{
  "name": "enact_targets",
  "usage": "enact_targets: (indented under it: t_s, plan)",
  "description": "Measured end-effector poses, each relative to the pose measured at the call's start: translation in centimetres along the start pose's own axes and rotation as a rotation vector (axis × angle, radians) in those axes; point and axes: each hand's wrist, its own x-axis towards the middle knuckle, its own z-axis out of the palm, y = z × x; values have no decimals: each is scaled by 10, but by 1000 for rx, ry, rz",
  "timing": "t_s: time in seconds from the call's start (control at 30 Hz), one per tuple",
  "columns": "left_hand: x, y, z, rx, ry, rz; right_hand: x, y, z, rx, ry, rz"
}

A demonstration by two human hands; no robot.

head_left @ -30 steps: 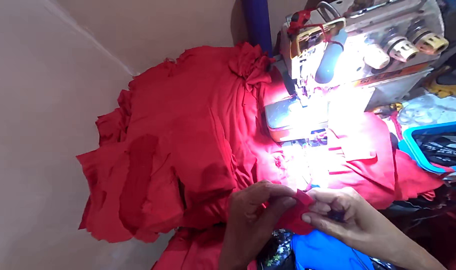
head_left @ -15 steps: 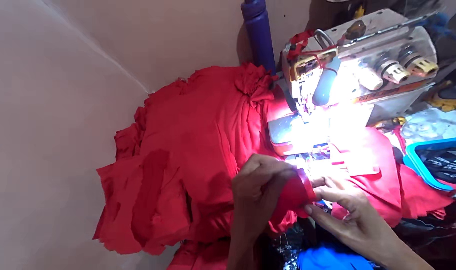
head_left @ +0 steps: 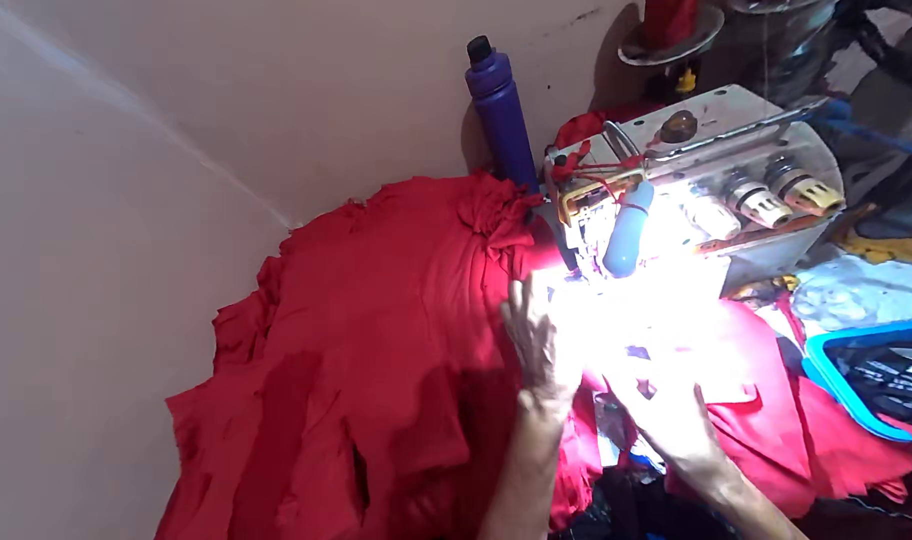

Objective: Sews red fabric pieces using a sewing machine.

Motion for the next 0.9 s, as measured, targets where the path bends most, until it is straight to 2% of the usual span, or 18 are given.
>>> enact_targets:
  t_s: [0.1,0.23,0.33,0.5,0.57,0.67,0.7,0.77,0.83,0.9]
  plan:
    - [-27,14,1,63,67,52,-15,3,-1,42,52,-35]
    - [-51,29,7,144,68,13,-20,4,-6,117,127,-85]
    - [-46,28,13,81,92,-25,-9,6,-4,91,155,-96]
    - [-31,28,15,7,25,-122,11,6,-3,96,179,-125]
    - [-22,25,11,-22,-70,-159,19,7,-3,55,182,-153]
    - [2,17,-4,-77,-352,-292,27,6,-7,-85,157,-122]
    - [12,16,-10,-93,-467,-385,28,6,-8,-122,143,-102]
    - [27,8,-12,-95,-545,-472,26,5,-12,-152,112,-92]
    - [43,-14,1,-44,-541,-393,19,4,-18,-166,78,-109]
    - [63,-61,37,20,-444,-213,10,6,-26,-182,92,-164]
